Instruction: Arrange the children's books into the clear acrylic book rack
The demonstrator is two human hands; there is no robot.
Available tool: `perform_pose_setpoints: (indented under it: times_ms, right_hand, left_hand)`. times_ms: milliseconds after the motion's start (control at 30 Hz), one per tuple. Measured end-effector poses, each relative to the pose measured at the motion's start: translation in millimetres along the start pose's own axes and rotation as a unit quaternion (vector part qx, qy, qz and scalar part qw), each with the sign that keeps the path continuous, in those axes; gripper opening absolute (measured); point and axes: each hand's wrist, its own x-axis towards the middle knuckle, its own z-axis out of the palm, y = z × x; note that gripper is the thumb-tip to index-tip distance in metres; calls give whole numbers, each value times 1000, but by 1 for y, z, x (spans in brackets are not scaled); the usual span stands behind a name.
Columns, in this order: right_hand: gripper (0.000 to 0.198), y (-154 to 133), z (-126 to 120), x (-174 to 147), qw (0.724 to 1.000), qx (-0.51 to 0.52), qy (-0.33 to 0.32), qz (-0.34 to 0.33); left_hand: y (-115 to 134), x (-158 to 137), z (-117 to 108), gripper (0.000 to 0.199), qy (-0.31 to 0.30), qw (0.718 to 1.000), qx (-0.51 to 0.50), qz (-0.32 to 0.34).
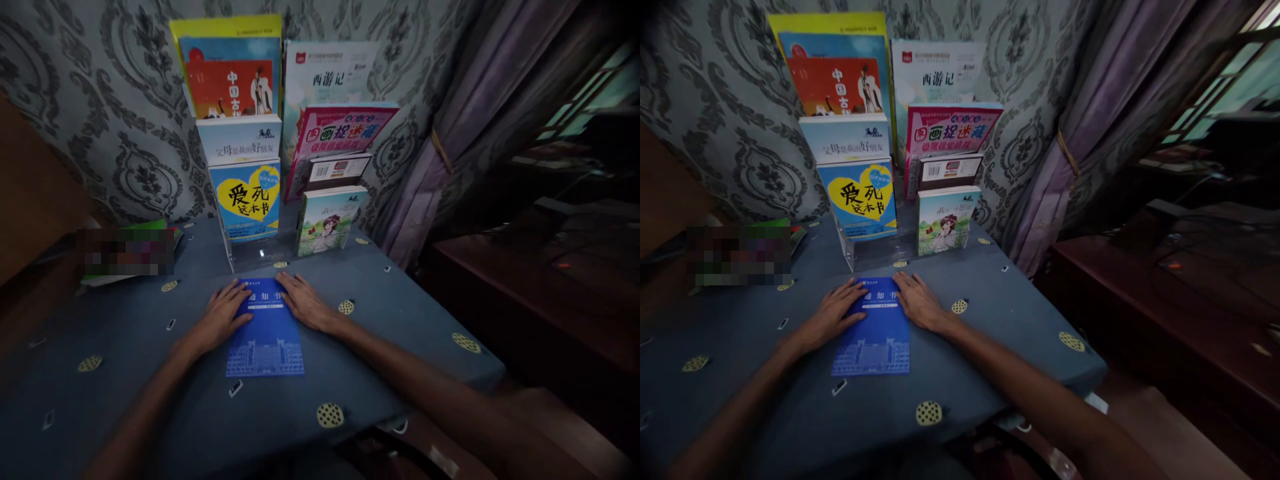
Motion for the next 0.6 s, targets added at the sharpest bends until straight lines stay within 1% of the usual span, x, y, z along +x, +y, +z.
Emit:
perform_pose_setpoints:
  times_ms: [200, 333, 400, 500, 600]
  right_hand:
    - [42, 2, 0, -1, 999, -6, 29, -27]
    - [37, 1, 0, 0, 999, -31, 31, -23]
    - [37, 0, 0, 0, 999, -37, 26, -17]
    - [37, 0, 1, 1, 999, -43, 24, -10]
    - [37, -2, -1, 0, 998, -50, 20, -12]
  left_hand:
    - [12, 6, 9, 45, 6, 998, 4, 65]
    - [37, 2, 11, 43, -11, 992, -5, 128]
    - [55, -6, 10, 42, -40, 985, -16, 166]
    - [77, -24, 7, 42, -109, 970, -36, 215]
    - [86, -43, 2, 46, -156, 955, -55, 245]
